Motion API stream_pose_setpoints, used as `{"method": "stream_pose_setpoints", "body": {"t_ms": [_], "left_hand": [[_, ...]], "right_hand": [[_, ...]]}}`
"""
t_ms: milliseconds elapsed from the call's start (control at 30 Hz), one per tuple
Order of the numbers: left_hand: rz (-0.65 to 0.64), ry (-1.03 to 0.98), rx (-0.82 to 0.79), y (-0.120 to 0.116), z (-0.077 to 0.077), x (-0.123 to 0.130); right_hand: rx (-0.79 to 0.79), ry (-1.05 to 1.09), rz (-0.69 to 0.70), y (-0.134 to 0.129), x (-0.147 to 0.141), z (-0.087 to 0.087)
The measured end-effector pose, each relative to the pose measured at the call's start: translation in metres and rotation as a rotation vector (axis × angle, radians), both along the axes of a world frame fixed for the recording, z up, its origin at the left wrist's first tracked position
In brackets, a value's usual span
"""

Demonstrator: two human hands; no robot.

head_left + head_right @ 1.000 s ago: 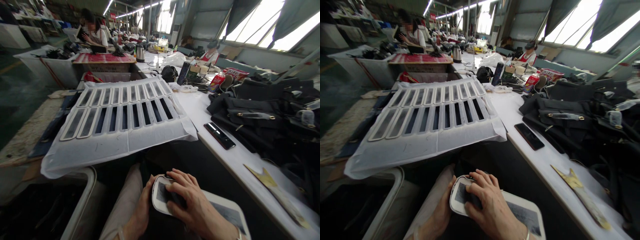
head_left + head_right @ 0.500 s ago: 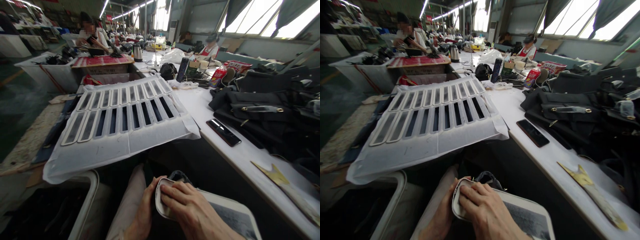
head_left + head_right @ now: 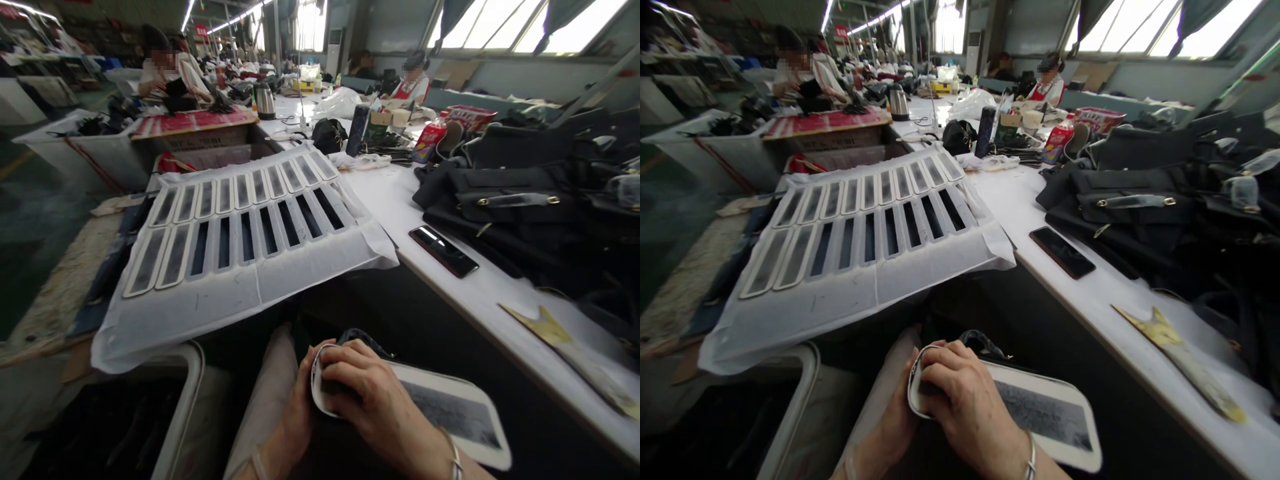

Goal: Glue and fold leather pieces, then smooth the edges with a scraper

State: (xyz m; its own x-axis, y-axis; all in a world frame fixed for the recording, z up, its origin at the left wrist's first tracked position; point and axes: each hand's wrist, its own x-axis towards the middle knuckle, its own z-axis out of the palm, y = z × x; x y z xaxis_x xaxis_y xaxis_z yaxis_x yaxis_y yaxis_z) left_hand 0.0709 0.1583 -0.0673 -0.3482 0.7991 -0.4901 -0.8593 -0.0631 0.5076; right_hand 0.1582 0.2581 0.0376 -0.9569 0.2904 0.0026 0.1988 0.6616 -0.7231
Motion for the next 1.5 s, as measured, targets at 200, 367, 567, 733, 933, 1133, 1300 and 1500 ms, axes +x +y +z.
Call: {"method": "stream_pose_setpoints", "body": {"t_ms": [200,367,567,733,933,1133,1300,1500], "left_hand": [[-0.036,-0.043,0.066,-0.005,0.010,-0.003],[-0.032,-0.028,0.052,-0.008,0.011,-0.003],[-0.146,-0.027,0.109,-0.015,0.003,-0.009],[-0.203,-0.029,0.133,-0.023,0.002,-0.015],[-0.206,-0.012,0.201,-0.021,-0.003,-0.017],[-0.168,0.013,0.173,-0.018,0.001,-0.016],[-0.144,0.241,-0.040,-0.019,0.008,-0.021],[-0.144,0.912,-0.262,-0.016,0.028,-0.028]], "right_hand": [[0.034,0.020,0.002,-0.003,0.005,-0.001],[0.103,-0.040,0.040,-0.002,0.001,0.002],[0.162,-0.029,0.069,-0.002,-0.002,0.000],[0.130,0.013,0.039,-0.004,0.004,-0.007],[0.150,0.049,0.045,-0.008,0.001,-0.024],[0.031,0.040,-0.011,-0.008,-0.001,-0.014],[-0.143,0.083,-0.205,-0.012,0.007,-0.012],[-0.467,0.263,-0.469,-0.021,0.004,-0.009]]}}
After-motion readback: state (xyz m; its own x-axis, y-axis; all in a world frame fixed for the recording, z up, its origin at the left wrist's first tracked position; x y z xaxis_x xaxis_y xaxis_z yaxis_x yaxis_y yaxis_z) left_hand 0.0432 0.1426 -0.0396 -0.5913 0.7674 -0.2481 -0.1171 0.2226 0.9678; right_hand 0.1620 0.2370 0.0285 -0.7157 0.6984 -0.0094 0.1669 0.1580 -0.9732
